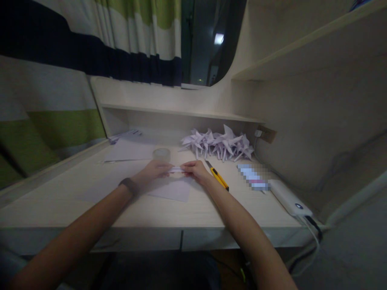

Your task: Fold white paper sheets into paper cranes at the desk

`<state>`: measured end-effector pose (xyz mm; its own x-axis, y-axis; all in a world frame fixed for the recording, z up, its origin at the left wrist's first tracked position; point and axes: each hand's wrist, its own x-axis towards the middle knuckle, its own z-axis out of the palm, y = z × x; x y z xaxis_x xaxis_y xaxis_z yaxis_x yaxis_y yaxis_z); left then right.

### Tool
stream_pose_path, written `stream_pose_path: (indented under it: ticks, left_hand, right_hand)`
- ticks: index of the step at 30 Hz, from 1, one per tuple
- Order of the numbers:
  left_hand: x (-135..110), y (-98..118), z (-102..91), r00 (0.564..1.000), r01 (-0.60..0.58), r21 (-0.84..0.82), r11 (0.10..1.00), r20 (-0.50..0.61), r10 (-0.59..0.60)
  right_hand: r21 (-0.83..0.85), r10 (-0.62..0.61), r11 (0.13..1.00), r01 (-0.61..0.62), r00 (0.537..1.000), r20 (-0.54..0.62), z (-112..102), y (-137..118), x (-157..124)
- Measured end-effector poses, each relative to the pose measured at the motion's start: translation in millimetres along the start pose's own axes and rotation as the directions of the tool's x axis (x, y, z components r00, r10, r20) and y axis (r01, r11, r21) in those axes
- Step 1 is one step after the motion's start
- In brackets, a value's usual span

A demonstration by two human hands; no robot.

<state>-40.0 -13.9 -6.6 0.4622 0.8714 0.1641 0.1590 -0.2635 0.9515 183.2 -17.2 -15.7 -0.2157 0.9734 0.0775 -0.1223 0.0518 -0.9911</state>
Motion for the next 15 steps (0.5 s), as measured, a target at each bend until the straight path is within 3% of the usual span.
stream_pose_path:
  ticks: [6,15]
  left_hand:
    - [-2.6,3.9,1.0,1.000,0.026,-0.064,0.998,0.009,-0.025]
    - [-2.2,0.6,0.2,0.998,0.028,-0.104,0.994,0.054,-0.023]
  right_hand:
    - [0.012,0.016,1.000,-0.018,0.992,0.127,1.5,0.5,-1.5]
    - [0.012,0.020,1.000,-0.022,0.991,0.129,-0.2,2.0,0.1]
